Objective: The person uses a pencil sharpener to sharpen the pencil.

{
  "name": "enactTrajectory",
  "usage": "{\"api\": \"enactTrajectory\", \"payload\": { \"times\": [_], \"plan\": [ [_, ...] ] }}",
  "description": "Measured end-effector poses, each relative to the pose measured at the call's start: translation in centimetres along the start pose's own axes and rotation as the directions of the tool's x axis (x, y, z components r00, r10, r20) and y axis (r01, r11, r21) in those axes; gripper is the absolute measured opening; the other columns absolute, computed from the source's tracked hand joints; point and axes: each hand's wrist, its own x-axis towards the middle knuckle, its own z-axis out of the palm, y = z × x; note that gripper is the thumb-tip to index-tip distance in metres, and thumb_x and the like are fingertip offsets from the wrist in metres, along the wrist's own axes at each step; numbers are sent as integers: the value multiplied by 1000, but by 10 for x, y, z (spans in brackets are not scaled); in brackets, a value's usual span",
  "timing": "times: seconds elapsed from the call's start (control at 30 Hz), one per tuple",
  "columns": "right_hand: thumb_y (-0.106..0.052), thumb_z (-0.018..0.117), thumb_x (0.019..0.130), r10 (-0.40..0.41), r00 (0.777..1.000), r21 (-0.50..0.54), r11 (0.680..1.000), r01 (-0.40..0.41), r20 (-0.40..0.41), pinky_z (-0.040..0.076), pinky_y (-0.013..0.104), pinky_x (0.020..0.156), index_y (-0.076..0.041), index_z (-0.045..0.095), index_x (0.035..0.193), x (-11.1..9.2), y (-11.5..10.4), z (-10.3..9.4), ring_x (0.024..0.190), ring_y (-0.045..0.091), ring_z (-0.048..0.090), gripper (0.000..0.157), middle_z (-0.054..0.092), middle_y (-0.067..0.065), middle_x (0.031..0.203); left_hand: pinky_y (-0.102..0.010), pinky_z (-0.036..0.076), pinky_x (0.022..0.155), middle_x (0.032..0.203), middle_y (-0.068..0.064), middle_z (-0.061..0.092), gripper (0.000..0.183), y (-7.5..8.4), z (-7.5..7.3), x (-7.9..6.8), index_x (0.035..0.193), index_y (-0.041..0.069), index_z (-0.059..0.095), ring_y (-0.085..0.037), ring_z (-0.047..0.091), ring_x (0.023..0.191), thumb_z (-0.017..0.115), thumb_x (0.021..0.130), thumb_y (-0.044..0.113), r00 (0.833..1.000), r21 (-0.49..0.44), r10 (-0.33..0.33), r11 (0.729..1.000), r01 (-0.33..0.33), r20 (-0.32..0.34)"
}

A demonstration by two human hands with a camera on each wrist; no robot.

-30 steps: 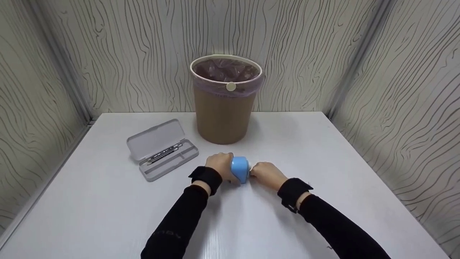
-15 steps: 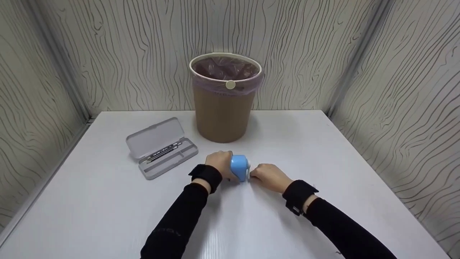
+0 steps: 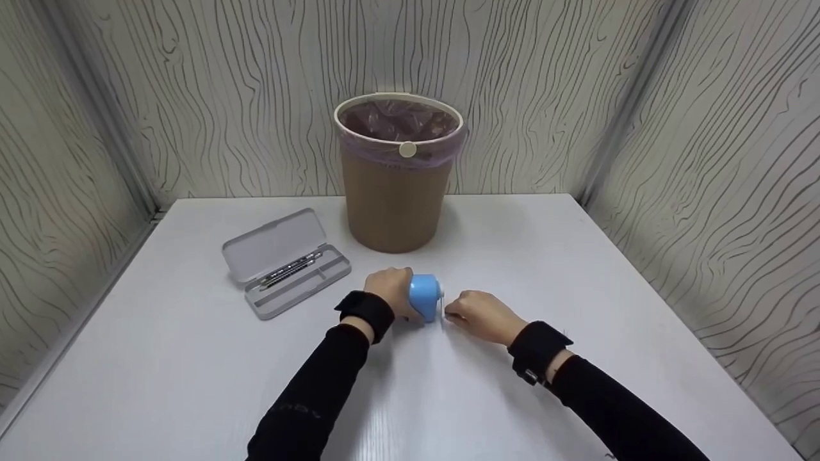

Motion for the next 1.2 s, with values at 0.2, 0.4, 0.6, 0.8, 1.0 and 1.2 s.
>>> {"api": "enactTrajectory", "payload": {
  "times": [0.2, 0.4, 0.6, 0.8, 1.0, 1.2],
  "plan": [
    [-3, 73, 91, -12, 1000, 22, 1000, 12, -19, 48, 25, 62, -6, 69, 80, -2, -1, -7, 65, 11, 55, 11, 68, 3, 70, -42, 61, 88, 113, -9, 77, 81, 0, -1, 1, 120, 8, 66, -27, 74, 99, 98, 59, 51, 1000, 3, 8, 1000, -8, 6],
    [-3, 74, 90, -42, 997, -9, 999, 42, -62, 47, 25, 62, -6, 68, 80, -4, -1, -14, 65, 13, 56, 12, 68, 2, 69, -42, 61, 89, 114, -9, 77, 81, 1, -1, 2, 121, 8, 66, -26, 74, 101, 98, 60, 51, 1000, 26, 19, 999, -20, 15],
    [-3, 73, 91, -47, 996, -13, 999, 46, -75, 52, 27, 64, -5, 70, 82, -5, 0, -19, 68, 15, 61, 10, 73, 2, 73, -41, 60, 91, 115, -9, 77, 81, 3, -1, 1, 123, 8, 66, -26, 74, 103, 97, 61, 51, 1000, 44, 19, 999, -20, 24],
    [-3, 73, 91, -70, 989, -60, 996, 62, -131, 54, 29, 63, -6, 69, 82, -5, 3, -27, 69, 16, 64, 10, 72, 1, 73, -42, 59, 95, 117, -10, 76, 82, 6, -3, 2, 125, 8, 65, -26, 73, 106, 97, 62, 50, 999, 19, 25, 999, -26, 37],
    [-3, 72, 92, -39, 984, -72, 997, 27, -171, 58, 31, 66, -5, 74, 88, 3, 8, -36, 73, 18, 67, 4, 76, 5, 80, -41, 59, 94, 116, -11, 76, 83, 4, -3, 3, 125, 8, 64, -26, 73, 105, 96, 62, 51, 998, 28, 46, 999, -47, 35],
    [-5, 70, 94, -22, 985, -84, 996, 8, -171, 59, 33, 69, -5, 74, 91, 13, 11, -40, 76, 20, 69, 5, 78, 5, 84, -42, 59, 97, 117, -11, 76, 83, 1, -5, 3, 126, 8, 63, -27, 73, 107, 96, 63, 51, 998, 20, 40, 999, -41, 37]
  ]
}}
